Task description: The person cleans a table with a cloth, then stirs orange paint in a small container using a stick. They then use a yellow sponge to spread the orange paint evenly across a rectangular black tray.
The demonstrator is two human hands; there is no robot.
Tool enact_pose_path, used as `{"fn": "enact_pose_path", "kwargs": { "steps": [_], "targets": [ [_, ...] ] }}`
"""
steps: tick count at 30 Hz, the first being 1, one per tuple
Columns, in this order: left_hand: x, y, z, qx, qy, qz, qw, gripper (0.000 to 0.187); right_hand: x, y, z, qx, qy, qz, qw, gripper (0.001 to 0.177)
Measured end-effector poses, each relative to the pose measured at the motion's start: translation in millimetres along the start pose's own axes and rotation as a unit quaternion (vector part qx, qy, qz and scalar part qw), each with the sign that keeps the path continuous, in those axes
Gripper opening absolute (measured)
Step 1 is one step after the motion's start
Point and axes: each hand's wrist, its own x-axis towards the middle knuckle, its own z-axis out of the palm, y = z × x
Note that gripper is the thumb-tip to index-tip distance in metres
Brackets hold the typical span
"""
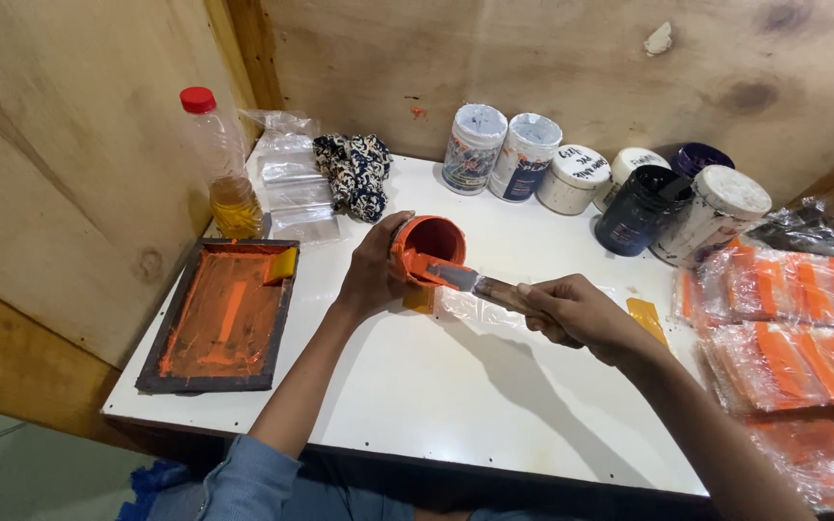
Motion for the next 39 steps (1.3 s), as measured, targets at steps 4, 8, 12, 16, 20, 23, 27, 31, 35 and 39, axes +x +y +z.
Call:
{"fn": "enact_pose_path", "kwargs": {
  "steps": [4, 8, 12, 16, 20, 23, 27, 31, 35, 39],
  "targets": [
    [-0.3, -3.9, 0.8, -0.016, -0.021, -0.013, 1.000, 0.095, -8.2, -28.6, 9.9, -0.218, 0.014, -0.050, 0.975, 0.033],
    [2.9, -0.2, -1.7, -0.010, -0.025, -0.009, 1.000, 0.093, -13.5, -35.5, 24.8, -0.575, 0.047, -0.129, 0.807, 0.059],
    [5.6, 2.2, -3.8, -0.023, -0.022, -0.009, 0.999, 0.090, 5.6, -8.4, 23.6, -0.690, 0.159, -0.336, 0.622, 0.032],
    [3.1, -2.8, -1.4, -0.022, 0.011, 0.005, 1.000, 0.091, 14.1, -5.7, 19.7, -0.734, 0.214, -0.426, 0.483, 0.037],
    [-2.0, -18.6, 5.7, -0.015, 0.023, 0.021, 0.999, 0.096, 19.4, -7.1, 17.7, -0.698, 0.237, -0.448, 0.507, 0.033],
    [1.9, -11.9, 7.5, -0.015, 0.039, 0.038, 0.998, 0.095, 17.4, -11.2, 16.3, -0.697, 0.256, -0.431, 0.513, 0.025],
    [-2.5, -16.7, 7.9, -0.015, 0.028, 0.034, 0.999, 0.096, 2.2, -22.6, 26.4, -0.687, 0.223, -0.387, 0.573, 0.019],
    [-0.3, -10.2, 5.8, -0.021, 0.017, 0.038, 0.999, 0.097, 14.8, -12.1, 33.5, -0.695, 0.209, -0.325, 0.606, 0.024],
    [-0.5, -7.0, 3.8, -0.027, 0.007, 0.042, 0.999, 0.099, 27.2, -7.0, 40.7, -0.682, 0.155, -0.301, 0.649, 0.025],
    [1.1, -0.5, 0.6, -0.029, -0.014, 0.044, 0.998, 0.094, 6.2, -33.8, 49.8, -0.660, 0.111, -0.265, 0.694, 0.021]
  ]
}}
